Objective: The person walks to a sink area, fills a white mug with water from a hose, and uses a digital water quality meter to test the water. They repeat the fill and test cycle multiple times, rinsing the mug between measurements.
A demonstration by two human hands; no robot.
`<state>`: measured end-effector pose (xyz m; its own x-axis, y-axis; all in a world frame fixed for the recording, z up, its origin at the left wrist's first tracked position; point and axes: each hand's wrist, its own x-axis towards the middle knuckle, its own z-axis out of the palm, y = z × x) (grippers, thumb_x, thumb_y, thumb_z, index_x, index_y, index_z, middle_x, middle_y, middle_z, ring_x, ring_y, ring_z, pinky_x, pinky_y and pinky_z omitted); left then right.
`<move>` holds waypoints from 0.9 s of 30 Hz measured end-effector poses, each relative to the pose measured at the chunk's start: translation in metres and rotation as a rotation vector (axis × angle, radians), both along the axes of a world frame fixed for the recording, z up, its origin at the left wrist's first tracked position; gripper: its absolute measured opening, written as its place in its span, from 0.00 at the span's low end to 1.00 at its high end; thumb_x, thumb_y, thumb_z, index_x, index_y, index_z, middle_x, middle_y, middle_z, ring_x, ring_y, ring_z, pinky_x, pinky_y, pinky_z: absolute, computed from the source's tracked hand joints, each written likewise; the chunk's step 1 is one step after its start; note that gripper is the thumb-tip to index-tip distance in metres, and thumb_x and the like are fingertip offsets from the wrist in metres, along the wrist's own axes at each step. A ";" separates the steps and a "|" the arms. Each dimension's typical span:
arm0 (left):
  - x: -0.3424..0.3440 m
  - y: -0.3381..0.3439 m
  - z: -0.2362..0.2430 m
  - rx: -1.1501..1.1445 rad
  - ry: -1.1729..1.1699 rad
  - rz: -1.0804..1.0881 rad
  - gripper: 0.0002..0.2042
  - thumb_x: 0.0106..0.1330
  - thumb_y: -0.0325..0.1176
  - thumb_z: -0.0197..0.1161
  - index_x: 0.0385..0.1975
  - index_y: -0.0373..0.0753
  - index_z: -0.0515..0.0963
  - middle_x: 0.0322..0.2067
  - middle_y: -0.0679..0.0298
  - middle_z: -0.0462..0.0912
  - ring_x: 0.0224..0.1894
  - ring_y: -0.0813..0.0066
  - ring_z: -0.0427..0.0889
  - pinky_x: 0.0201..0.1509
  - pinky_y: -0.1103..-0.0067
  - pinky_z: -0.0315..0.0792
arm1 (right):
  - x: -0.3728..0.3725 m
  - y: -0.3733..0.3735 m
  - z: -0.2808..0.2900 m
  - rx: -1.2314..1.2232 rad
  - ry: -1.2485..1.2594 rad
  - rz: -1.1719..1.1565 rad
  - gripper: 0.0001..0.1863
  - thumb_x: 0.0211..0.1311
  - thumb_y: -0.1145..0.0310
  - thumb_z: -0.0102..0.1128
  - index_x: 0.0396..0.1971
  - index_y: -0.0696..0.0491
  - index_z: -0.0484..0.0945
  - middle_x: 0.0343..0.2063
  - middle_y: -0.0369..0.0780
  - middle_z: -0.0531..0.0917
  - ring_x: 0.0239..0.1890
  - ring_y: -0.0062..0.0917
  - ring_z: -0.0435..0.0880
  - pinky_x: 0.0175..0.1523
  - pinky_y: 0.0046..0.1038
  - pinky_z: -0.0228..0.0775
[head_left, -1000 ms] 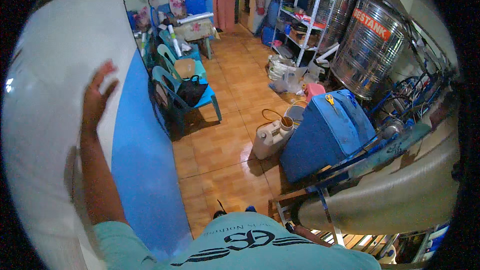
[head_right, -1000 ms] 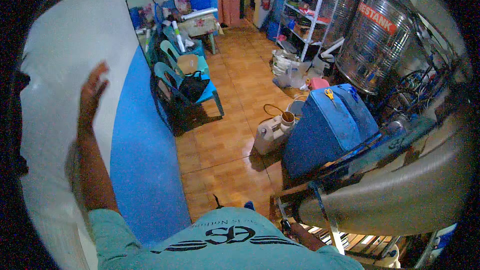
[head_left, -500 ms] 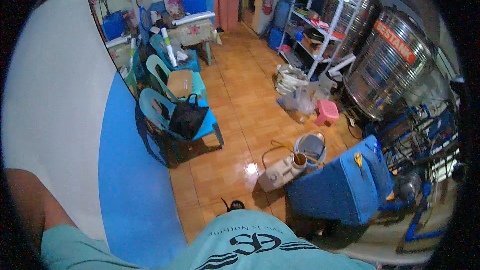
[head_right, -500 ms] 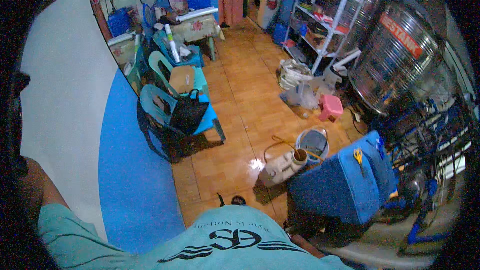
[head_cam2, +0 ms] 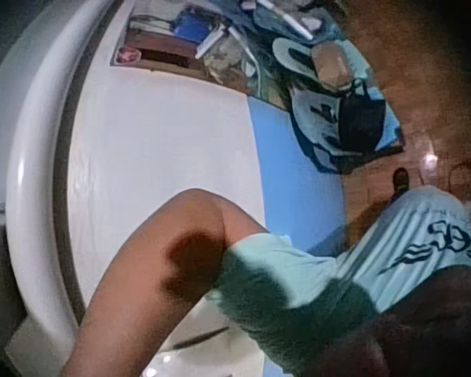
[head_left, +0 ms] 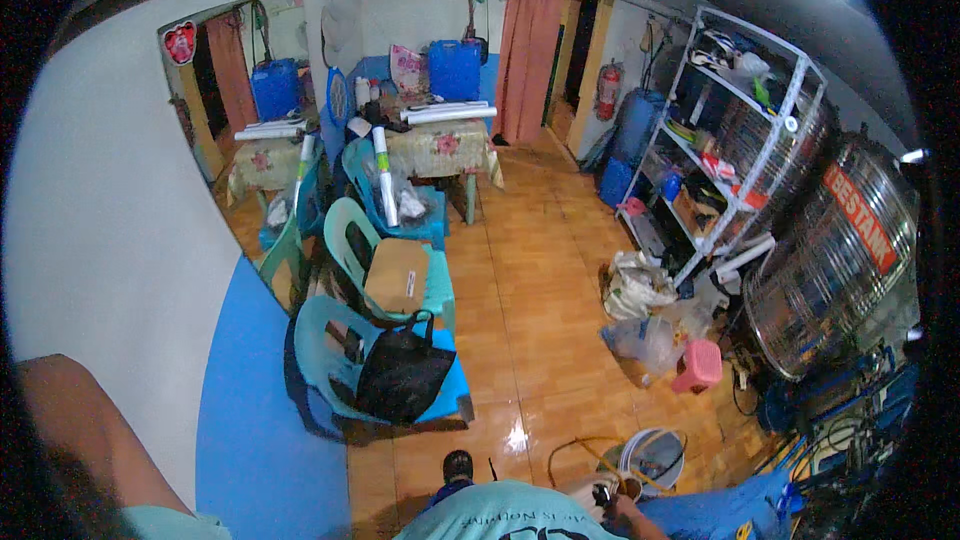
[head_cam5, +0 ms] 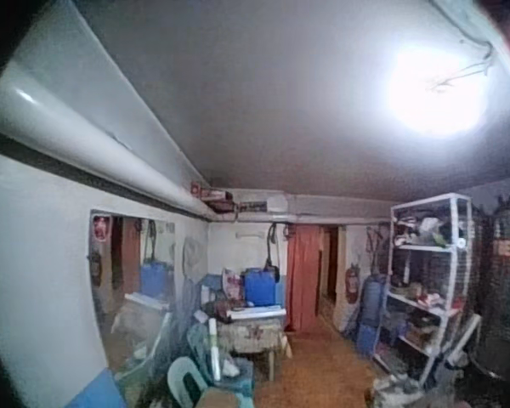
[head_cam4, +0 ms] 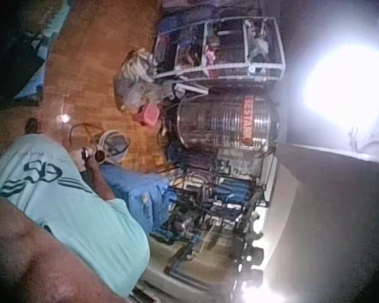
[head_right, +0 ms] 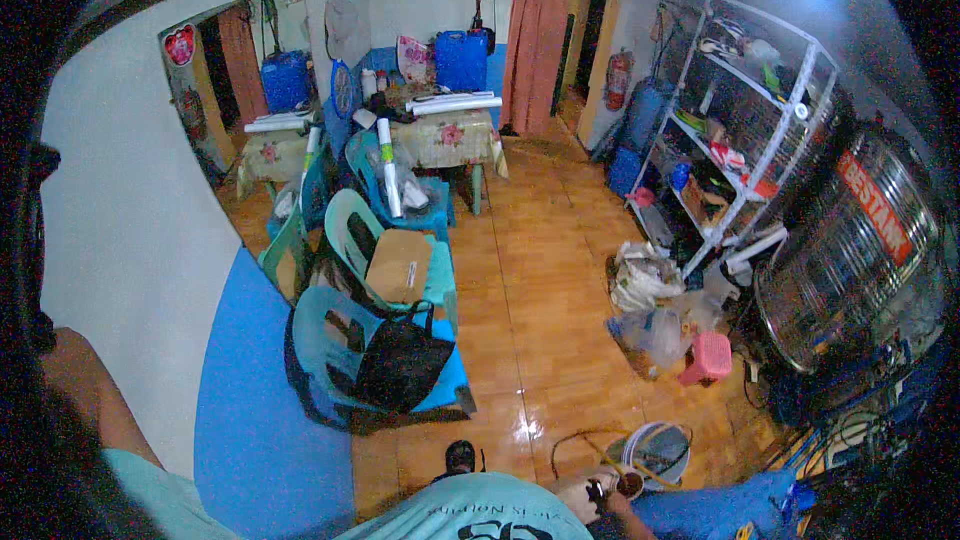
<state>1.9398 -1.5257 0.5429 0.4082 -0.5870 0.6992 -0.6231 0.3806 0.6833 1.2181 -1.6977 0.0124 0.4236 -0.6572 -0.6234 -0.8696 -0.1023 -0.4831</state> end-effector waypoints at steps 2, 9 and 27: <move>0.024 -0.039 -0.001 0.010 -0.008 0.008 0.20 0.69 0.46 0.51 0.54 0.40 0.74 0.52 0.62 0.76 0.57 0.72 0.69 0.64 0.74 0.58 | 0.014 -0.027 -0.004 0.030 -0.030 -0.015 0.13 0.56 0.58 0.59 0.33 0.51 0.81 0.20 0.39 0.81 0.21 0.37 0.78 0.31 0.36 0.74; 0.064 -0.171 0.009 0.012 -0.047 -0.005 0.20 0.69 0.46 0.52 0.52 0.41 0.75 0.51 0.63 0.77 0.55 0.72 0.70 0.62 0.75 0.59 | 0.057 -0.182 0.018 0.137 -0.013 -0.692 0.17 0.61 0.57 0.56 0.43 0.53 0.77 0.28 0.42 0.81 0.27 0.33 0.79 0.35 0.34 0.74; -0.020 -0.343 0.242 -0.329 -0.641 0.278 0.19 0.67 0.47 0.55 0.50 0.42 0.78 0.46 0.65 0.79 0.50 0.74 0.73 0.59 0.77 0.62 | 0.276 -0.733 0.057 -0.186 -0.302 -0.171 0.18 0.63 0.45 0.51 0.35 0.44 0.79 0.13 0.30 0.69 0.10 0.18 0.63 0.14 0.25 0.54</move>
